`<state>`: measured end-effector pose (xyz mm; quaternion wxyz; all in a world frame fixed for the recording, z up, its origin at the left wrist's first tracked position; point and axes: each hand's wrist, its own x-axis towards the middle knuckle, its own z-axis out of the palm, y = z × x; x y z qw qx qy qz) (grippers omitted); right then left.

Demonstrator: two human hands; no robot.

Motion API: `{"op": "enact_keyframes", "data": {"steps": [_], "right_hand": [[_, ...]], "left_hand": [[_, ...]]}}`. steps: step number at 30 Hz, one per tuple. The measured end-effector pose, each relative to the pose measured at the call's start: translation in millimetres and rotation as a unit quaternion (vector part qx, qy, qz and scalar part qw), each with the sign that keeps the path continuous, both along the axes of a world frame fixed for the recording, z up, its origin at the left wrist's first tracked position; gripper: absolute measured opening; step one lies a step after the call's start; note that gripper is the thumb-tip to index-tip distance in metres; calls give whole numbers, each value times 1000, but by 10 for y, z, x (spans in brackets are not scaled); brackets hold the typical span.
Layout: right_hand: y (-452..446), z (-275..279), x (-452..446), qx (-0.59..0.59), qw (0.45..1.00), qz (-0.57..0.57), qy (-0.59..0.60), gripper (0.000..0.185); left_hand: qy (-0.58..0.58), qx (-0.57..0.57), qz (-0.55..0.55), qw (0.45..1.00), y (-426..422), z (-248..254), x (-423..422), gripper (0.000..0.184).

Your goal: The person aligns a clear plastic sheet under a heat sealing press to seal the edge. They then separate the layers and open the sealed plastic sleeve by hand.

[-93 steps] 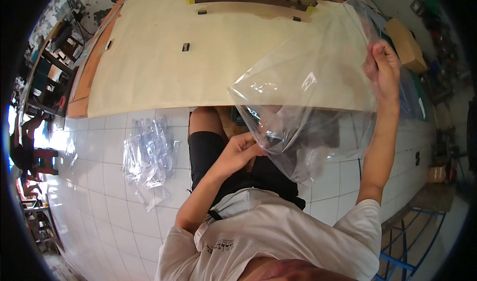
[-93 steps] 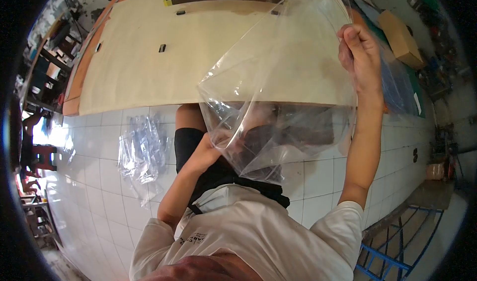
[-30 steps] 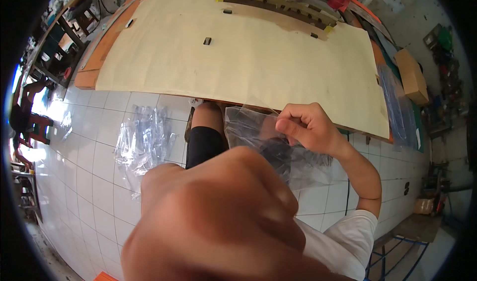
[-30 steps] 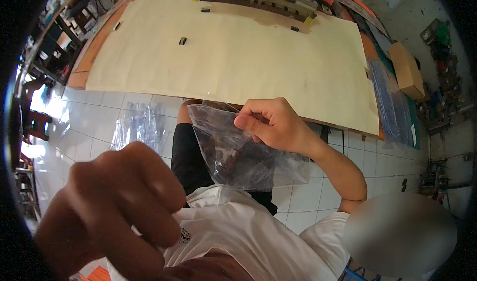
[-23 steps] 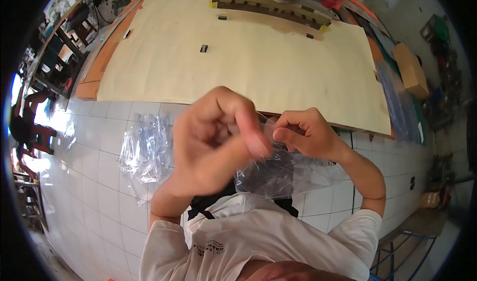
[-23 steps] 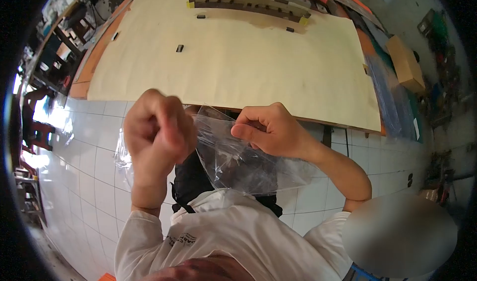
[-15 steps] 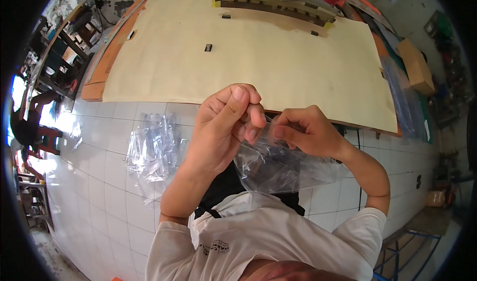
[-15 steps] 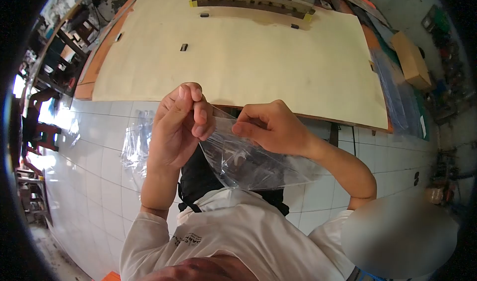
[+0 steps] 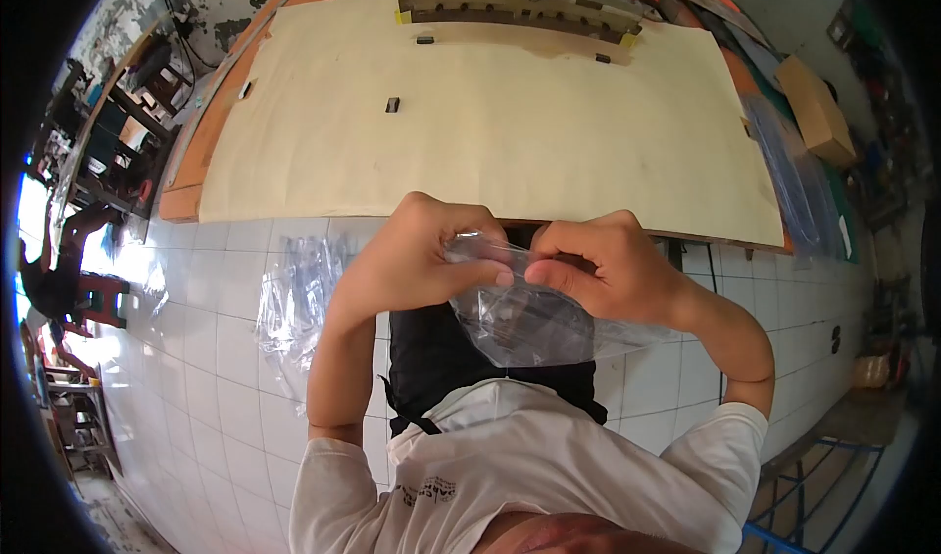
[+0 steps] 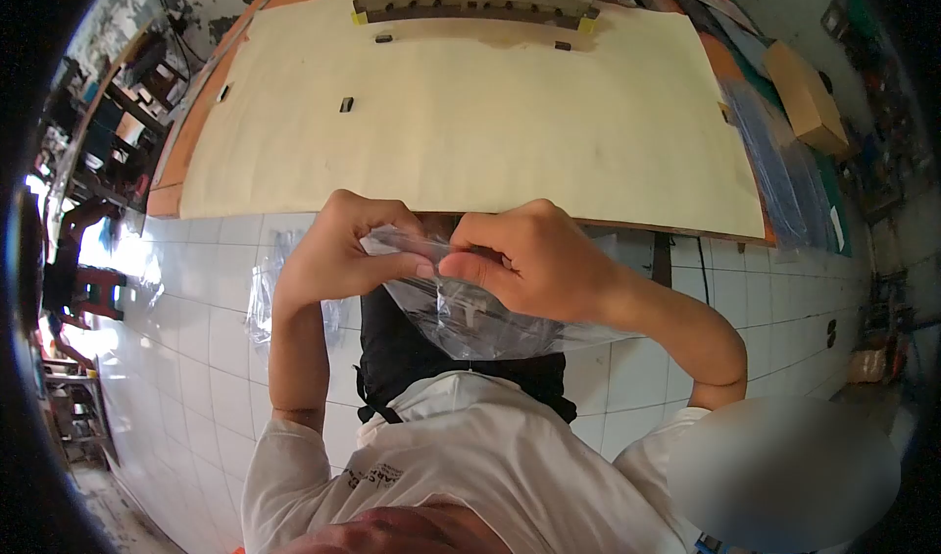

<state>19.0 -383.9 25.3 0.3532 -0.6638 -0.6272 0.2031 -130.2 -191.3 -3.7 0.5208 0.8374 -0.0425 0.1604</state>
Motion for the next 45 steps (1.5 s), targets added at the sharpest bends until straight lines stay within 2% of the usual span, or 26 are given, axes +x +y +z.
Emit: {"op": "enact_keyframes", "data": {"steps": [1, 3, 5, 7, 10, 12, 13, 14, 16, 20, 23, 26, 29, 32, 33, 35, 38, 39, 45], "right_hand": [[-9, 37, -29, 2, 1000, 0, 0, 22], [-49, 144, -123, 140, 956, -56, -252, 28], [-172, 470, -221, 154, 942, -21, -298, 31], [-360, 665, -239, 206, 935, 89, -274, 30], [-785, 847, -156, 289, 922, 258, -7, 20], [-745, 1068, -187, 350, 859, 336, 162, 36], [-948, 987, -133, 353, 860, 331, 163, 36], [-1303, 859, -55, 501, 760, 379, 167, 32], [-1392, 833, -147, 634, 636, 409, 163, 30], [-1117, 1097, -646, 531, 754, 305, 237, 42], [-1047, 1190, -768, 464, 817, 220, 261, 44], [-1049, 1123, -792, 494, 787, 263, 258, 44], [-1055, 1137, -816, 485, 811, 249, 212, 45], [-887, 1156, -754, 527, 773, 297, 193, 48], [-750, 1195, -688, 510, 768, 336, 193, 33], [-706, 1223, -712, 491, 763, 374, 192, 28], [-677, 1182, -878, 468, 770, 313, 301, 29], [-640, 1167, -876, 468, 770, 313, 300, 28], [-715, 1342, -969, 491, 759, 386, 182, 26]], "left_hand": [[21, -40, -39, 998, 58, -13, 12, 26], [35, -50, -24, 998, 159, 0, 50, 18], [49, -65, -8, 997, 273, -7, 101, 12], [74, -117, 19, 990, 393, -44, 162, 11], [73, -141, 16, 987, 493, -128, 239, 11], [83, -156, 10, 984, 528, -173, 265, 11], [86, -164, 13, 982, 533, -185, 271, 12], [90, -173, 16, 981, 534, -192, 276, 14], [94, -183, 19, 978, 528, -181, 283, 14], [99, -189, 20, 977, 568, -213, 273, 16], [86, -208, 15, 974, 572, -226, 261, 16], [97, -182, 24, 978, 587, -225, 259, 16], [89, -179, 22, 980, 574, -232, 265, 16], [86, -159, 25, 983, 570, -224, 267, 15], [84, -159, 24, 983, 565, -219, 268, 15], [97, -181, 30, 978, 560, -208, 261, 15], [82, -189, 26, 978, 547, -198, 252, 16], [80, -189, 26, 978, 553, -196, 244, 16], [72, -197, 5, 978, 604, -253, 232, 16]]}}
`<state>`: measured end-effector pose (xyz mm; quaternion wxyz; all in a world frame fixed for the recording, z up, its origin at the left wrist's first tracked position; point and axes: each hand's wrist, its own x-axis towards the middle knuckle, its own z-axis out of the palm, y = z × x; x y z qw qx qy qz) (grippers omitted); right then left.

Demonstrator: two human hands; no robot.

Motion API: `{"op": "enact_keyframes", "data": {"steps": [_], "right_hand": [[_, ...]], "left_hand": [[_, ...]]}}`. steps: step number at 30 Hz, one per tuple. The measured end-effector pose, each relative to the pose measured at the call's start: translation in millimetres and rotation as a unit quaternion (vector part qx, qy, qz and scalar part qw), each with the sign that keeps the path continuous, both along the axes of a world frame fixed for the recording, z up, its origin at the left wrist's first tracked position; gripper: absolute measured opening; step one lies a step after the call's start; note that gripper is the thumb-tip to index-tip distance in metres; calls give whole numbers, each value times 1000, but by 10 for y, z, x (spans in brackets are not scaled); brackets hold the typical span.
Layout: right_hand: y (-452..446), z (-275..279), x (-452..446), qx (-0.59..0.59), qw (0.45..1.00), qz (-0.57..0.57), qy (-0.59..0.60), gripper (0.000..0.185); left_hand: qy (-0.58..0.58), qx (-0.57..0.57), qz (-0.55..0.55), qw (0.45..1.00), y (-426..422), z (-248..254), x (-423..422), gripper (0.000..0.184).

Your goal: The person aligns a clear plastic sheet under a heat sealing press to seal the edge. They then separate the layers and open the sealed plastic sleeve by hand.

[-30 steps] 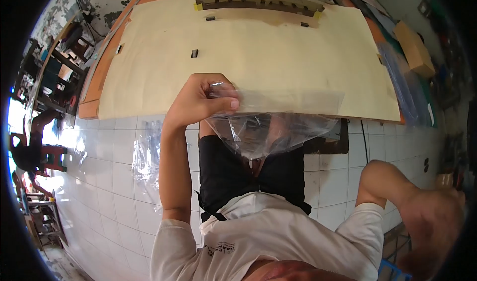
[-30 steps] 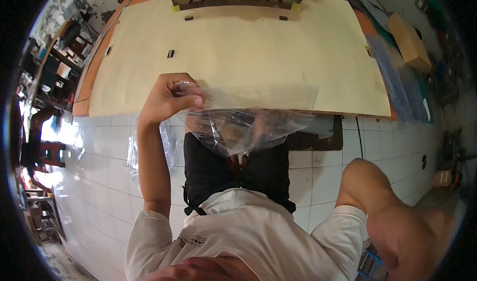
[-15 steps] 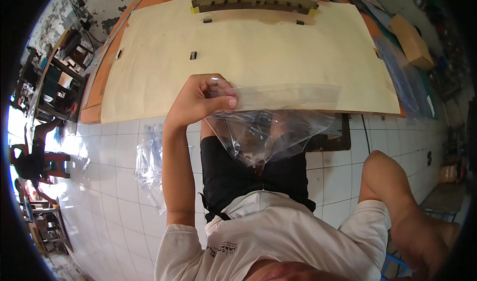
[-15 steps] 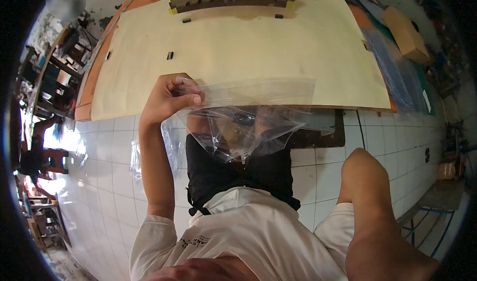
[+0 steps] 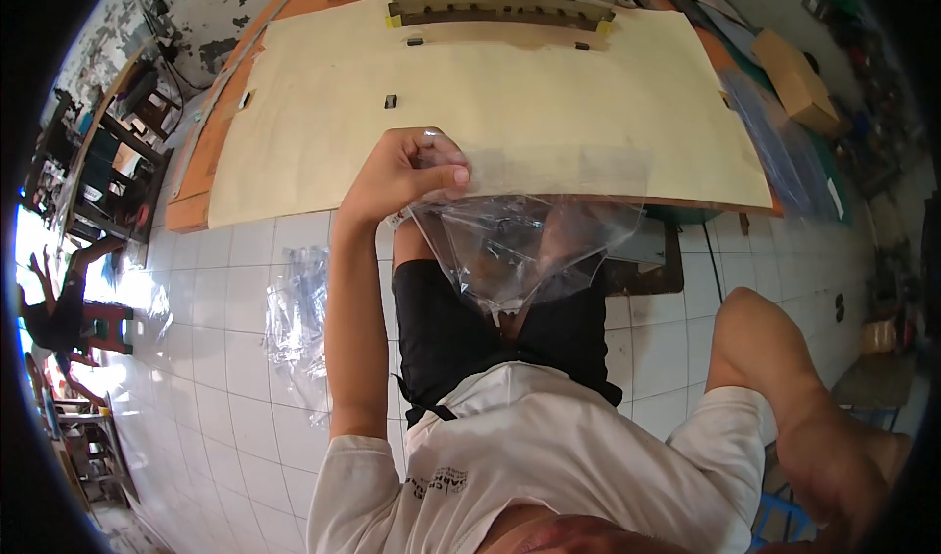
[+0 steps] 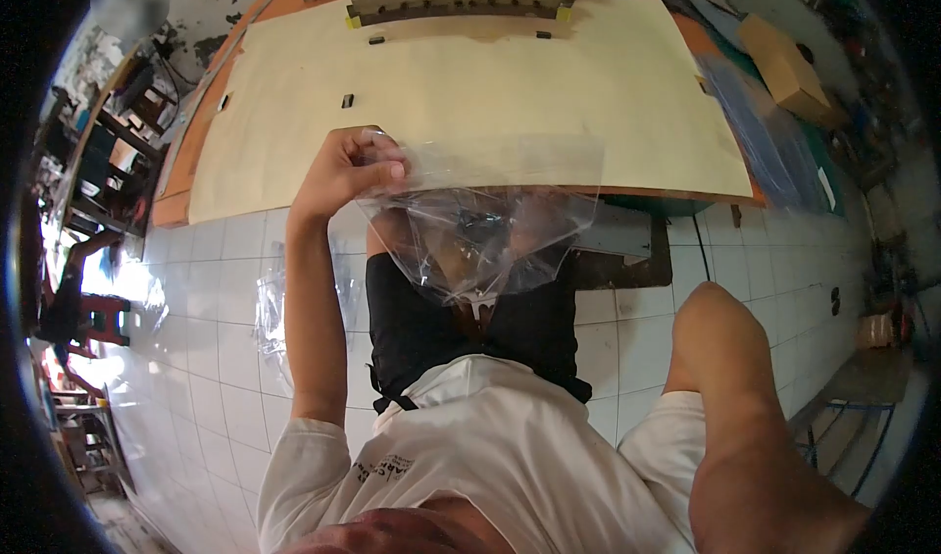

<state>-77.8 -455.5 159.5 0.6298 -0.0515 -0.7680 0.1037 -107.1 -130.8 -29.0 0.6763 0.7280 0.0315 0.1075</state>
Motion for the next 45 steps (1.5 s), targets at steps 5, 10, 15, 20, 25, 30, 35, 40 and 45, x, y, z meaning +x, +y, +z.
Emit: {"op": "enact_keyframes", "data": {"steps": [5, 10, 15, 20, 25, 30, 35, 40, 45], "right_hand": [[-84, 72, -141, 19, 999, -15, -28, 24], [-201, 71, -370, 36, 999, -40, 7, 20], [-324, 192, -483, 26, 998, -46, -19, 19], [-376, 389, -408, 55, 986, -107, -115, 22], [-551, 386, -92, -72, 980, -82, -169, 20], [-452, -281, 389, -324, 869, -372, -42, 42], [91, -1544, 1617, -369, 722, -578, 93, 41], [198, -1824, 1825, -475, 731, -424, 244, 52], [184, -1933, 1926, -514, 702, -443, 213, 24]], "left_hand": [[-12, -2, 6, 1000, 68, -38, -2, 16], [-26, -30, -2, 999, 122, -110, 18, 19], [-14, -24, 9, 1000, 125, -104, 12, 20], [-19, -48, 4, 999, 166, -136, 29, 18], [-22, -41, 13, 999, 141, -83, 2, 17], [-20, -50, 11, 998, 142, -92, -5, 15], [1, -35, 33, 999, 99, -30, -21, 13], [25, -45, 36, 998, 127, -71, -39, 16], [37, -49, 41, 997, 141, -106, -49, 17]]}}
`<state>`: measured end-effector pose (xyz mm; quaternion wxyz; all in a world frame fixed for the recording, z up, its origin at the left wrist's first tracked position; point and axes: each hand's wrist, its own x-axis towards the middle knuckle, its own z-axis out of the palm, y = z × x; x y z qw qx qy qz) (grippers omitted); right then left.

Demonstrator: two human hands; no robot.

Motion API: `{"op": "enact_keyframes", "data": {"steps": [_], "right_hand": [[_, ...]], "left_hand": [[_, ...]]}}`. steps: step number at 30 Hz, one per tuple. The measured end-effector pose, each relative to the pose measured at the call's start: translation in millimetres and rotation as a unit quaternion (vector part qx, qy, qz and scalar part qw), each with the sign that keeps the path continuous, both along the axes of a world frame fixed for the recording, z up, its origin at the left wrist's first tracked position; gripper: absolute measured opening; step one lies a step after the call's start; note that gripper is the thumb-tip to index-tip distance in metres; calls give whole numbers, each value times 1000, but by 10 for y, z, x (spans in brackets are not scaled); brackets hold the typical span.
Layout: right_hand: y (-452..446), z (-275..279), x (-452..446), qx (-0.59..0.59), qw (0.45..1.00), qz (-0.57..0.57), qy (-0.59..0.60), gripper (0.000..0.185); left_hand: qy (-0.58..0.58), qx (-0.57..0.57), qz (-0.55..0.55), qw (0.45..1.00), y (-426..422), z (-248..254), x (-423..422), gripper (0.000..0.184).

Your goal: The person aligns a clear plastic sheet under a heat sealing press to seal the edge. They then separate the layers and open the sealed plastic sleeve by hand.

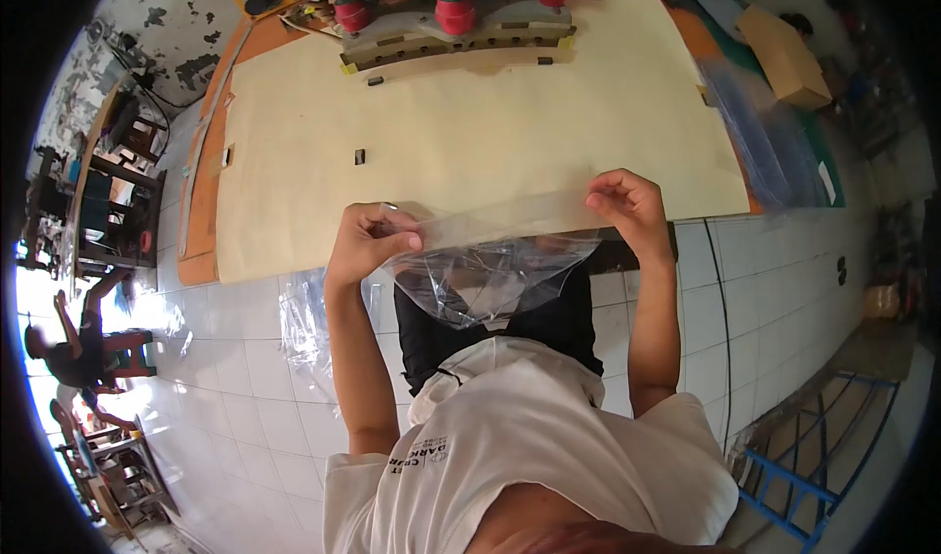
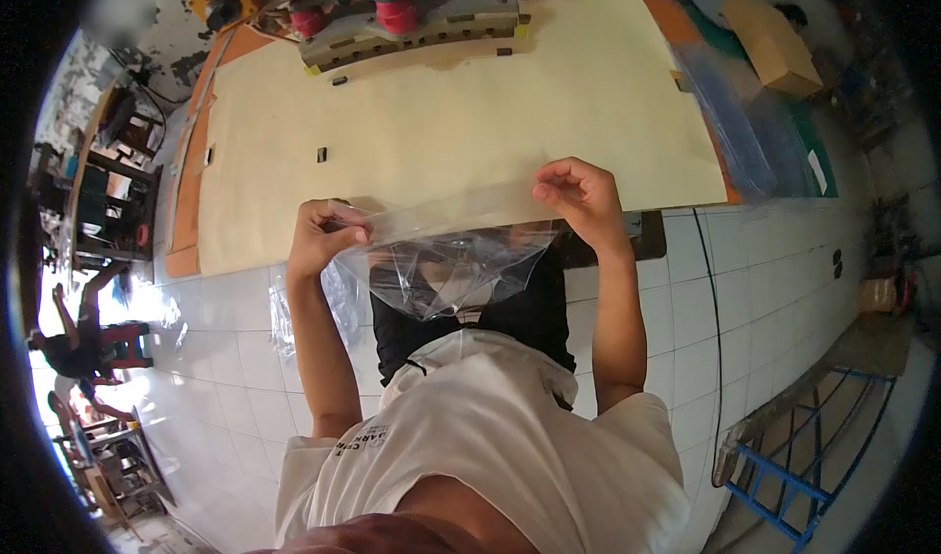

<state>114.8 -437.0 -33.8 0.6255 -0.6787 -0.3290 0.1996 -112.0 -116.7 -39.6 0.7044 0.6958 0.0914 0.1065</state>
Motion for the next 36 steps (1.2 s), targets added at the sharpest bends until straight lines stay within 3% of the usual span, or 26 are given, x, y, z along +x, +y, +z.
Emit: {"op": "enact_keyframes", "data": {"steps": [2, 5, 7, 10, 13, 14, 24, 29, 36], "right_hand": [[19, -35, -30, 61, 998, -12, 29, 11], [36, -56, -60, 80, 996, -27, 32, 10], [48, -59, -72, 89, 994, -43, 39, 10], [52, -69, -67, 101, 992, -65, 48, 9], [48, -59, -57, 107, 990, -72, 57, 10], [43, -66, -55, 110, 989, -85, 53, 10], [53, -77, -54, 127, 983, -121, 61, 15], [85, -71, -59, 116, 984, -127, 50, 16], [143, -69, -38, 152, 961, -226, 54, 16]], "left_hand": [[3, 5, -3, 1000, -6, -33, -12, 17], [-49, -22, -1, 999, -18, -63, -1, 21], [-113, -106, -18, 988, -13, -88, 11, 27], [-129, -93, -6, 987, 23, -86, 30, 33], [-66, -75, 34, 994, -106, 61, 40, 33], [-70, -20, 47, 996, -89, 35, 42, 30], [-47, -17, 119, 992, -169, 2, 51, 24], [-68, 4, 248, 966, -229, -2, 94, 34], [-59, -43, 241, 968, -217, 62, 150, 40]]}}
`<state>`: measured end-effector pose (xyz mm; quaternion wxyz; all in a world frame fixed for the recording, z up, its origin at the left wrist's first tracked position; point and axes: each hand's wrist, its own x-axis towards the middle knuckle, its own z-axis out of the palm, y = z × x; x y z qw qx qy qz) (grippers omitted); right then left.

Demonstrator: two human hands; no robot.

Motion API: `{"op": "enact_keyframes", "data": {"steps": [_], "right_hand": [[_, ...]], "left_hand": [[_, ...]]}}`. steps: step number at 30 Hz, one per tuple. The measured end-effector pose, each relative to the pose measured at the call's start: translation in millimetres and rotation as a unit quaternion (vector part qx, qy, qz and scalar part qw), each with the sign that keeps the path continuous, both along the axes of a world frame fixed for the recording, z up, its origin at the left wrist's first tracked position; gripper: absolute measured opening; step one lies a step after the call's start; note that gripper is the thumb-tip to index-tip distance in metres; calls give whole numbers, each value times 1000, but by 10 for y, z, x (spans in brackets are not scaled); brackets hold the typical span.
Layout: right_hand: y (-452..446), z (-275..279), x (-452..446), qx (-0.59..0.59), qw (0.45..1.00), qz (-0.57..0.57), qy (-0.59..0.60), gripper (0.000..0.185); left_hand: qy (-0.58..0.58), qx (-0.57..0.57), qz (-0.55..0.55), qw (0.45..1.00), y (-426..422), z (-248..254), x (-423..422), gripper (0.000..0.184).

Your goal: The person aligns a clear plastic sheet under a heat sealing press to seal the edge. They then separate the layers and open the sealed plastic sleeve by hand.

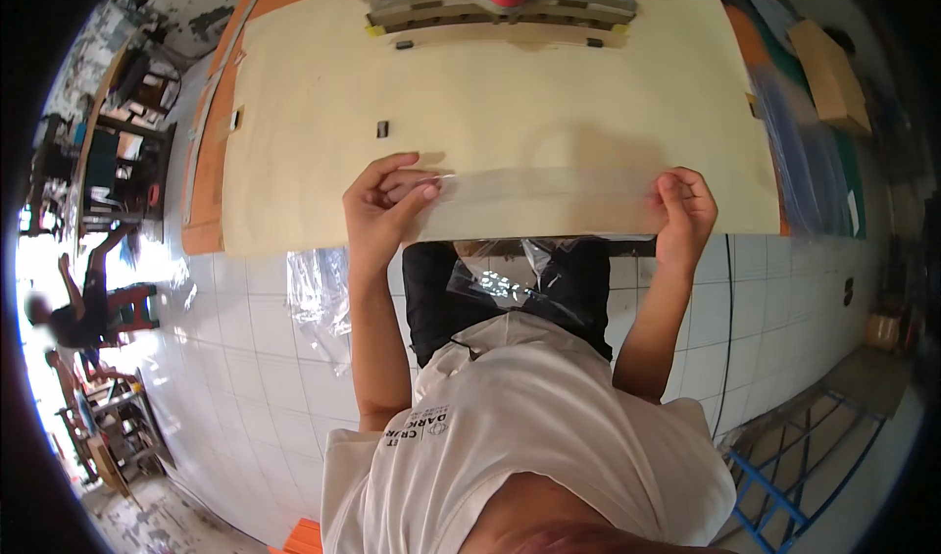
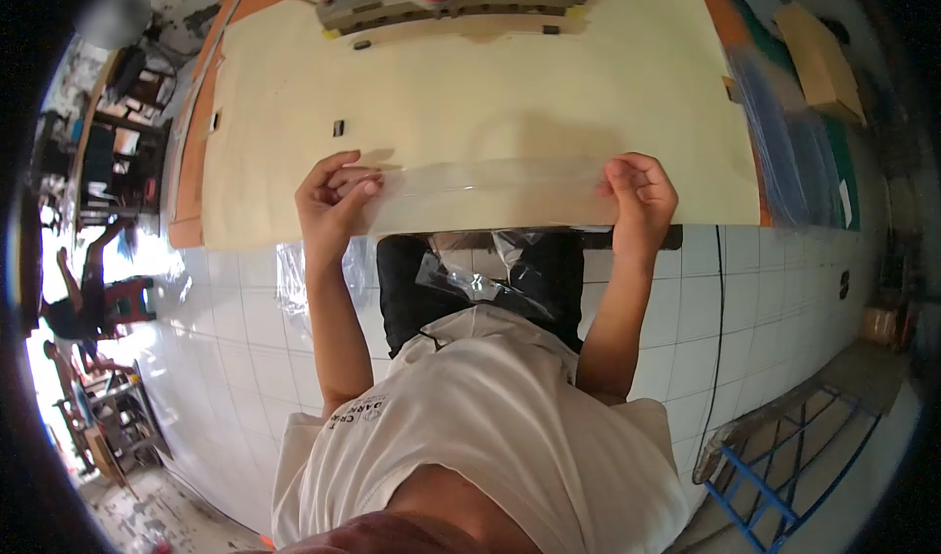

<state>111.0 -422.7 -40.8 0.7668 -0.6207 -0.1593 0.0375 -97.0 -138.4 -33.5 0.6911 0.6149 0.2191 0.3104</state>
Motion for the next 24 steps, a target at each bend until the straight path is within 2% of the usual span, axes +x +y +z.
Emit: {"op": "enact_keyframes", "data": {"steps": [10, 15, 21, 24], "right_hand": [[52, 27, -32, 16, 998, -59, 19, 12], [27, 9, 2, 19, 999, -40, 5, 12], [11, 3, -24, 7, 1000, -17, -1, 14], [28, 4, -20, -12, 1000, -10, -18, 17]], "left_hand": [[-10, 1, -26, 1000, 31, -5, 13, 44], [-27, -23, -46, 998, 74, -3, 19, 41], [-66, -24, -18, 997, 67, -57, -2, 36], [-55, 0, 40, 998, 54, -56, 3, 31]]}}
